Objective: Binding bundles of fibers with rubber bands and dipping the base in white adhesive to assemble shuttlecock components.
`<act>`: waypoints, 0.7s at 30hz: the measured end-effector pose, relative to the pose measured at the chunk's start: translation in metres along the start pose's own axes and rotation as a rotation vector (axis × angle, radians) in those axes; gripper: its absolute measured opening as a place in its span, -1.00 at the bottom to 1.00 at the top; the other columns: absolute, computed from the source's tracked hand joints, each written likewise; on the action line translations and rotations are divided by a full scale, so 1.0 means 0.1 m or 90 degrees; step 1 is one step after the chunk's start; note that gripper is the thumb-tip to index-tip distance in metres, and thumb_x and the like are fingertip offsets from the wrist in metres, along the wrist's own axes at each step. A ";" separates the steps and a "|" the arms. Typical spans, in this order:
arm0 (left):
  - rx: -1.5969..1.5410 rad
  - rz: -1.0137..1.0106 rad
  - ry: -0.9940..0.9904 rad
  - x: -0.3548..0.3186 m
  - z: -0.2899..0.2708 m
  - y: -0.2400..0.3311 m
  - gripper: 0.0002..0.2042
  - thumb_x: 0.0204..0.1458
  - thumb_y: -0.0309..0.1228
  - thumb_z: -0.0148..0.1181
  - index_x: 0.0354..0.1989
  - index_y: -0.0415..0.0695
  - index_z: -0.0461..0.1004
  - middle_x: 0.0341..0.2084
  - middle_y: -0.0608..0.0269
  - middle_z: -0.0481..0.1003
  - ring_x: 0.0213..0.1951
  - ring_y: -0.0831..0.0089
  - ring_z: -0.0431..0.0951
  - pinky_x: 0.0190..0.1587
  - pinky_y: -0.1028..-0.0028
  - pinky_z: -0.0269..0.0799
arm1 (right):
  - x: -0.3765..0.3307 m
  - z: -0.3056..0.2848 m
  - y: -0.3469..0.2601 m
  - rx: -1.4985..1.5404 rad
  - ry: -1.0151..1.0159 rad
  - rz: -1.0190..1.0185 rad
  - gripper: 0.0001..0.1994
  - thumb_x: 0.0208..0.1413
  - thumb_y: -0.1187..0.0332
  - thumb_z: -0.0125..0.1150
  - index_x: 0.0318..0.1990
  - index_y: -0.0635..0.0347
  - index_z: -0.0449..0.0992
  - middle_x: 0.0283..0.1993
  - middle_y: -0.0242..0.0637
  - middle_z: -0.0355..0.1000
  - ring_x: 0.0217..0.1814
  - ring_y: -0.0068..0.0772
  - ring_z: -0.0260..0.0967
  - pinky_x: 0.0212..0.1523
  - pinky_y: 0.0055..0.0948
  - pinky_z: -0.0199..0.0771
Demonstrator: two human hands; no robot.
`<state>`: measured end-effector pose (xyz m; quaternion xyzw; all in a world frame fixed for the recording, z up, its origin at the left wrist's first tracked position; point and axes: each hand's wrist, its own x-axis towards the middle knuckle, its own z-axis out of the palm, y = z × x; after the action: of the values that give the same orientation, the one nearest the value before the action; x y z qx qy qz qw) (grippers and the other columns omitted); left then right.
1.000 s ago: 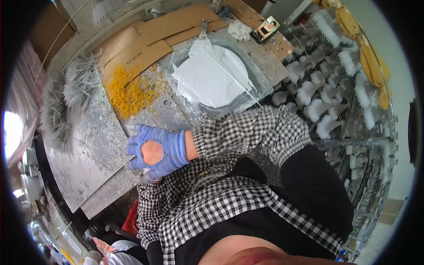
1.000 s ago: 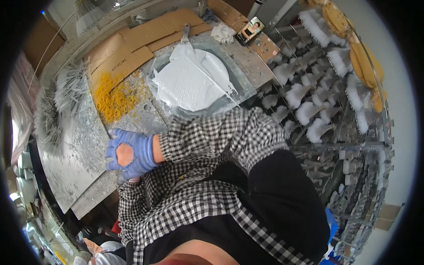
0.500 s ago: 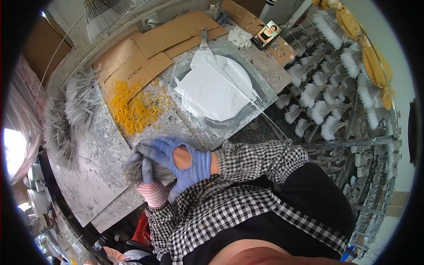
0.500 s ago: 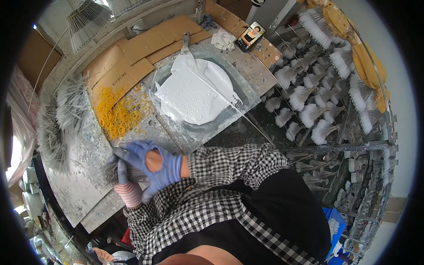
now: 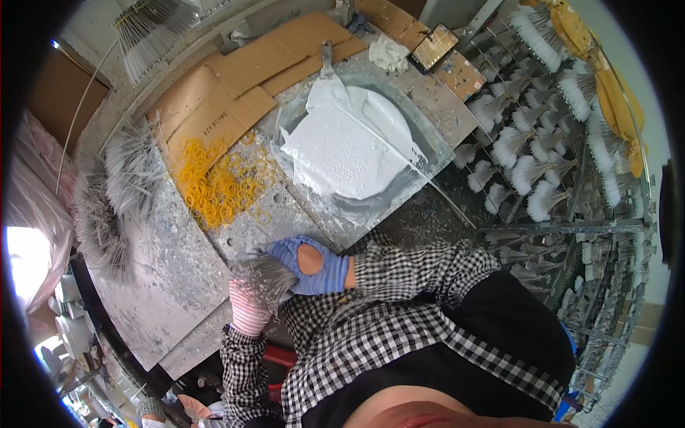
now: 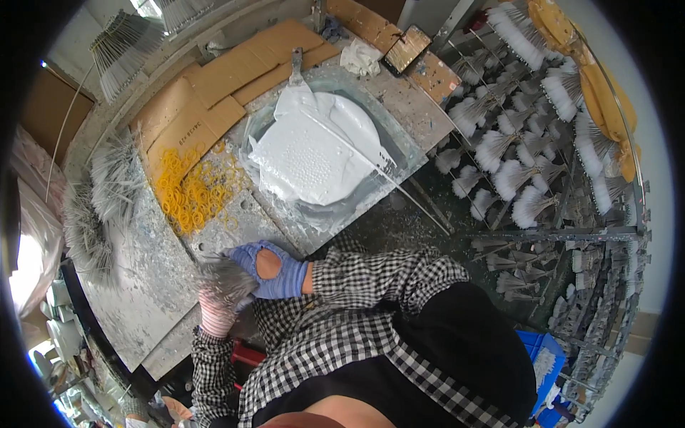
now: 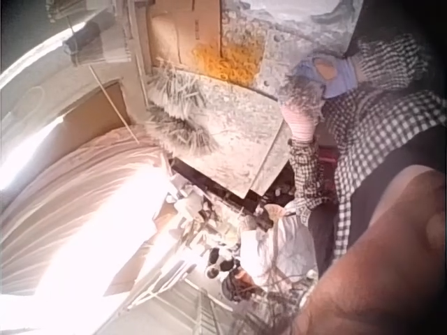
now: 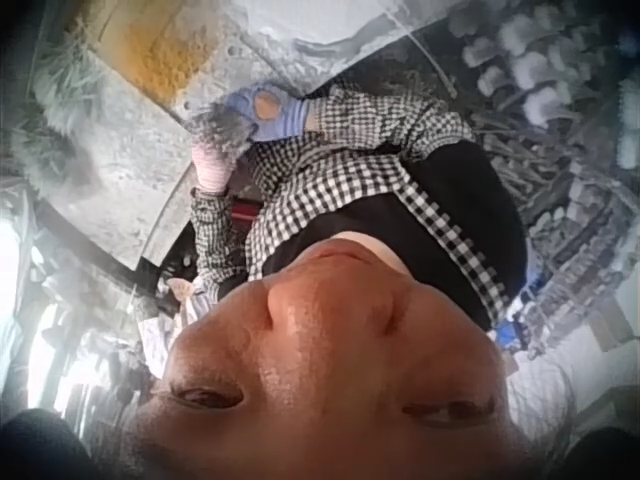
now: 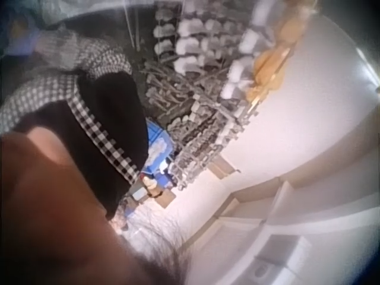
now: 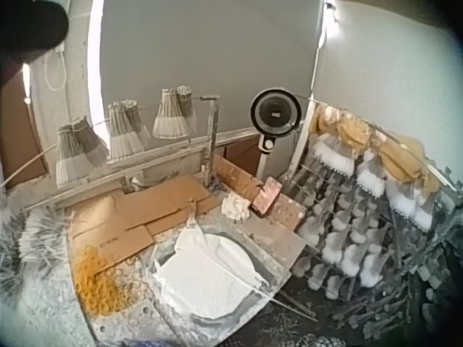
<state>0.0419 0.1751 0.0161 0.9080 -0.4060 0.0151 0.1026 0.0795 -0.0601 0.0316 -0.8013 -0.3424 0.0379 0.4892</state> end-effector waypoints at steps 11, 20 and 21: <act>-0.122 -0.228 0.160 0.17 -0.19 0.25 -0.59 -0.03 -0.03 0.28 -0.04 0.05 0.56 0.01 0.28 0.52 0.28 0.19 0.40 0.31 0.05 0.16 | -0.19 0.07 0.06 -0.043 0.058 -0.107 -0.16 -0.08 0.05 0.28 0.35 0.34 0.23 0.18 0.03 0.32 0.26 0.07 0.25 0.32 -0.08 0.21; -0.087 -0.169 0.106 0.35 -0.26 0.32 -0.54 -0.09 -0.02 0.33 -0.16 -0.13 0.57 0.02 0.03 0.54 0.28 -0.04 0.38 0.35 -0.04 0.19 | -0.28 0.04 0.08 -0.227 -0.027 -0.028 -0.10 -0.15 -0.02 0.32 0.36 0.28 0.24 0.24 0.00 0.31 0.31 0.01 0.23 0.37 -0.08 0.17; -0.079 -0.166 0.120 0.37 -0.28 0.38 -0.55 -0.06 -0.02 0.30 -0.16 -0.14 0.56 -0.01 0.02 0.55 0.28 -0.03 0.38 0.35 -0.04 0.19 | -0.31 0.07 0.08 -0.268 -0.036 -0.028 -0.08 -0.16 -0.04 0.32 0.37 0.28 0.24 0.25 -0.01 0.31 0.32 0.00 0.23 0.38 -0.08 0.16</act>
<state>0.0403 0.1291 0.0538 0.9394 -0.2735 0.0617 0.1974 0.0567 -0.0752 0.0132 -0.8767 -0.3738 -0.0225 0.3020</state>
